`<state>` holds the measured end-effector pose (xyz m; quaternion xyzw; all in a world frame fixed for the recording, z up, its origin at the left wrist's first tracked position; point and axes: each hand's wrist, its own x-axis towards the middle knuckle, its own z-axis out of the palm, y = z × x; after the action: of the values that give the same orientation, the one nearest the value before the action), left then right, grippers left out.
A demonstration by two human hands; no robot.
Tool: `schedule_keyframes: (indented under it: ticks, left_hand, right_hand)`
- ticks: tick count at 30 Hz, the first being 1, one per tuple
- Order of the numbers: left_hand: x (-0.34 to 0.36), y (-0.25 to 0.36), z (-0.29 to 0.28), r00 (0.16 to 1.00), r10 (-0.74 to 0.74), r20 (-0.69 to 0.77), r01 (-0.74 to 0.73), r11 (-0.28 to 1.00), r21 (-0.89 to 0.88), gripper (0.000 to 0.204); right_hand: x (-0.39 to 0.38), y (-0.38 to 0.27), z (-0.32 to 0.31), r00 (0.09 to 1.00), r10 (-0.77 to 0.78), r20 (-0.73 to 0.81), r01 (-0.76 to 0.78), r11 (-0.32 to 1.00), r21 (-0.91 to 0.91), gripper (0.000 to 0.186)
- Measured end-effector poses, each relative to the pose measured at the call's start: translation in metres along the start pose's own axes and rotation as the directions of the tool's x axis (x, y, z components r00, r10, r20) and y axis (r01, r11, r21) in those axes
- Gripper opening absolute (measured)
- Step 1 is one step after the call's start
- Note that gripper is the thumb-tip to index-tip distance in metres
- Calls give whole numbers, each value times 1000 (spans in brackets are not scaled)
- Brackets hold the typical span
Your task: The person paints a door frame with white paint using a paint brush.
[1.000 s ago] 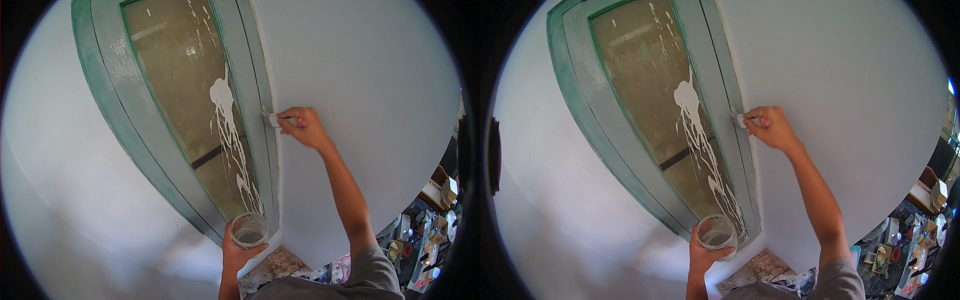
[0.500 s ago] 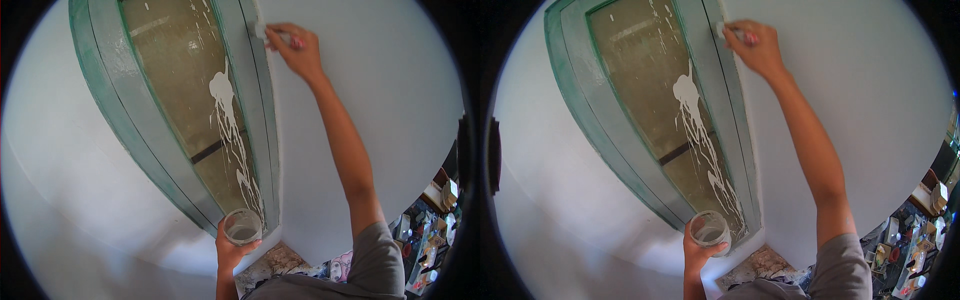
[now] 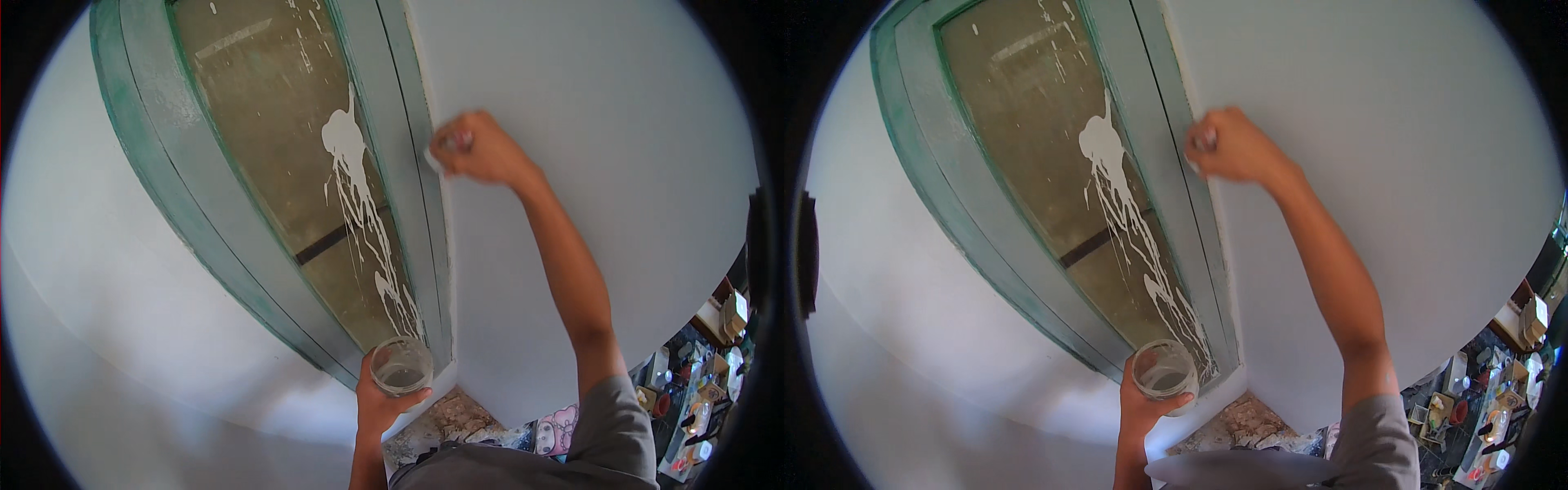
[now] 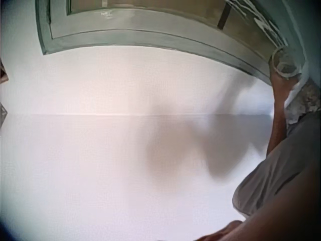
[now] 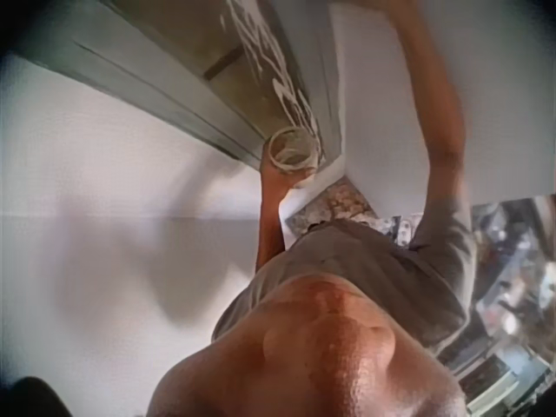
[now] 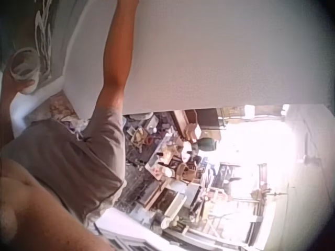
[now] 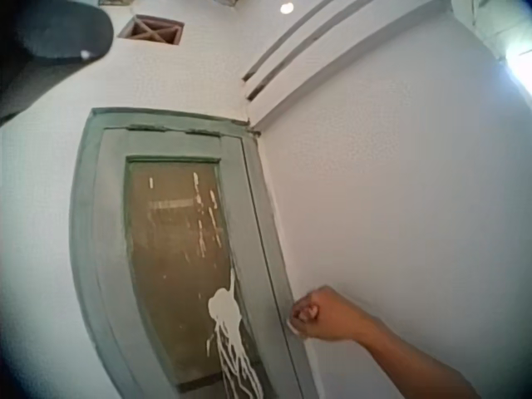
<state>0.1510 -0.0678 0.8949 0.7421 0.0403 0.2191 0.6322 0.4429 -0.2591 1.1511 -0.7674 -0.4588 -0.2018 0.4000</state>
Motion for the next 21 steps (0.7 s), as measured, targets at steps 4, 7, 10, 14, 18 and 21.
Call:
schedule_keyframes:
  ticks: [4, 7, 10, 14, 18, 21]
  left_hand:
    - [-1, 0, 5, 999, -24, -32, 23, 999, -27, 103]
    - [-1, 7, 6, 998, -46, -34, 44, 998, -55, 104]
    - [-2, -3, 6, 997, -33, -74, 32, 999, -16, 104]
    - [-4, -9, 8, 995, -58, -80, 57, 998, -16, 103]
    - [-3, -12, 10, 995, -77, -57, 77, 997, -10, 103]
    - [-4, -22, 9, 995, -84, -61, 82, 996, -33, 104]
  right_hand:
    - [71, -22, -49, 974, -102, -202, 105, 995, 2, 18]
    - [102, -43, -71, 927, -157, -341, 198, 976, 88, 18]
    - [117, -37, -63, 854, -239, -462, 373, 901, 222, 16]
    - [113, -23, -35, 541, -395, -743, 610, 792, 24, 16]
    - [85, 4, -10, 575, -434, -693, 431, 881, -193, 19]
    - [28, 5, 23, 729, -306, -612, 317, 944, -94, 19]
